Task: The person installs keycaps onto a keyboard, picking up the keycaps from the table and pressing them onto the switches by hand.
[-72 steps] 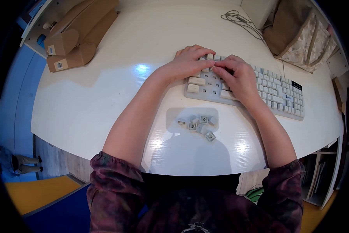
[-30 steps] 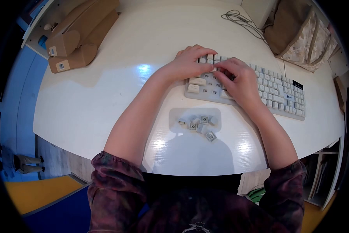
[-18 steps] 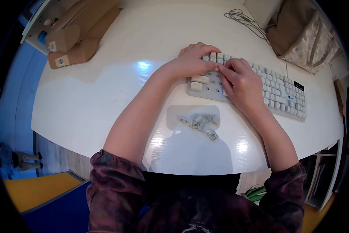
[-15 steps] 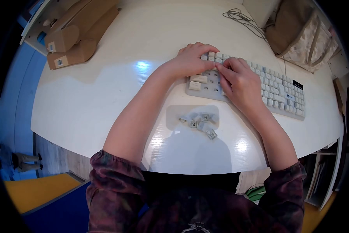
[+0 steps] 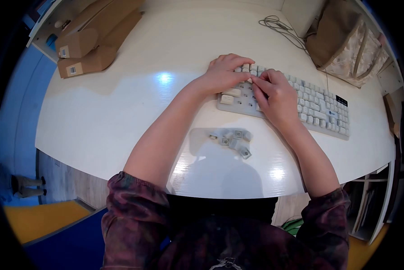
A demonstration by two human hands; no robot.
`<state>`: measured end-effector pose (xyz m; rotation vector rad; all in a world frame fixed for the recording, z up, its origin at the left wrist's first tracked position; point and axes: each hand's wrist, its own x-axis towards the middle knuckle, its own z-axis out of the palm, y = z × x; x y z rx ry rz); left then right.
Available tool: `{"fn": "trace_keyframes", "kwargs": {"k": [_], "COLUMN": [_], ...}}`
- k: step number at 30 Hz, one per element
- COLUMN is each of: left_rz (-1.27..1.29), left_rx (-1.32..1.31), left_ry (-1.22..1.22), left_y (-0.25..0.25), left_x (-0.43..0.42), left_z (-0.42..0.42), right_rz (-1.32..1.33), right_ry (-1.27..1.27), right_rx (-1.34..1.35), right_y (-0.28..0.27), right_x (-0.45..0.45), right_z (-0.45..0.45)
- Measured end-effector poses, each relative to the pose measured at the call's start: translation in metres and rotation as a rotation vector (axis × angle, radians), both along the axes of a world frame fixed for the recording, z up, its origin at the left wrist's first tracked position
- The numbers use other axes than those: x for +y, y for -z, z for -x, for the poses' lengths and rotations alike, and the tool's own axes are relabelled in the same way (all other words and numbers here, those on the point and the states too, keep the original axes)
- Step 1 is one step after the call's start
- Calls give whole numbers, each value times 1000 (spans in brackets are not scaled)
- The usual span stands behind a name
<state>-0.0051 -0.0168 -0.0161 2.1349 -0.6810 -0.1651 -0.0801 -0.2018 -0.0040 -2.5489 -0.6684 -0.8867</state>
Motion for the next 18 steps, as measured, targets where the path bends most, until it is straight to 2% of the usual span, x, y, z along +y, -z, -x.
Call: {"fn": "trace_keyframes", "kwargs": {"k": [4,13,18], "left_rz": [-82,43,-31], "left_rx": [-65,124,-22], "left_ry": [8,53,69], "left_y": [-6,-9,-2], "left_x": [1,5,4], "left_z": [3,-2,-5], "right_rz": [7,23,25], "right_ry": [-13,-18,-8], "right_rx": [-23,-12,13], "right_y": [0,-4,-4], "right_x": [0,2,1], "right_z": [0,2,2]}}
